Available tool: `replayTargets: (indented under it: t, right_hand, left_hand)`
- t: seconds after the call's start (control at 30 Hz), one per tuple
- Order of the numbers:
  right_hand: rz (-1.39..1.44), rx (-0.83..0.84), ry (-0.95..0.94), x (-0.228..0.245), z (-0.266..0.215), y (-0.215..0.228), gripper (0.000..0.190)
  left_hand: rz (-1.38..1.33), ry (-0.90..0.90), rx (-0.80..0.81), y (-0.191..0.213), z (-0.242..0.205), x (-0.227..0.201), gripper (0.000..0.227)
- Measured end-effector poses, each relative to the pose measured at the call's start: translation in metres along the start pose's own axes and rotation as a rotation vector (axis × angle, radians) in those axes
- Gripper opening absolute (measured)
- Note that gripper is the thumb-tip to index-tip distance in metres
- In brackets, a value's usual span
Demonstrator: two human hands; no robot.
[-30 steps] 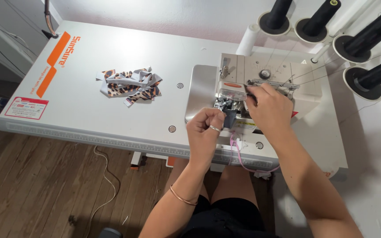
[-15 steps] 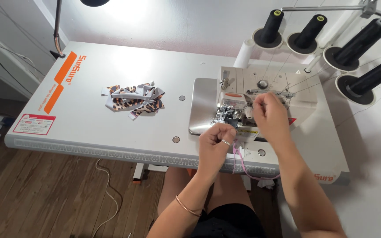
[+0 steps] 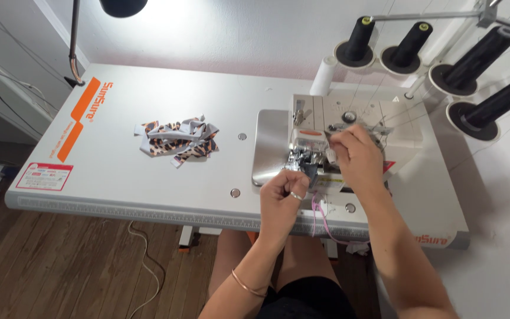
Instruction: Threading an industrial overlock sewing machine using hands and tweezers
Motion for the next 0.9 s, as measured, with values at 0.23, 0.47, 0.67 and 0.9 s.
replayTargets:
  t: [0.23, 0.47, 0.67, 0.9]
  right_hand:
    - [0.38, -0.122, -0.283, -0.007, -0.034, 0.015, 0.011]
    - [0.899, 0.094, -0.592, 0.0, -0.039, 0.008, 0.015]
    - [1.506, 0.131, -0.647, -0.023, -0.06, -0.014, 0.017]
    - [1.392, 0.056, -0.623, -0.027, -0.061, -0.012, 0.011]
  left_hand:
    - [-0.007, 0.039, 0.072, -0.006, 0.003, 0.021, 0.006]
    - [0.179, 0.108, 0.816, -0.017, 0.018, 0.023, 0.012]
    - [0.478, 0.137, 0.939, 0.0, 0.026, 0.04, 0.017]
    - [0.662, -0.059, 0.827, 0.003, 0.031, 0.038, 0.011]
Point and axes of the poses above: each hand's wrist, its own z-axis towards the middle knuckle, its own y-axis out of the back of the hand, x = y × z, the point moved 2 cm from there along z, towards the middle knuckle, and after that the axes turned 6 degrees about -z, right-handed, at the moved point
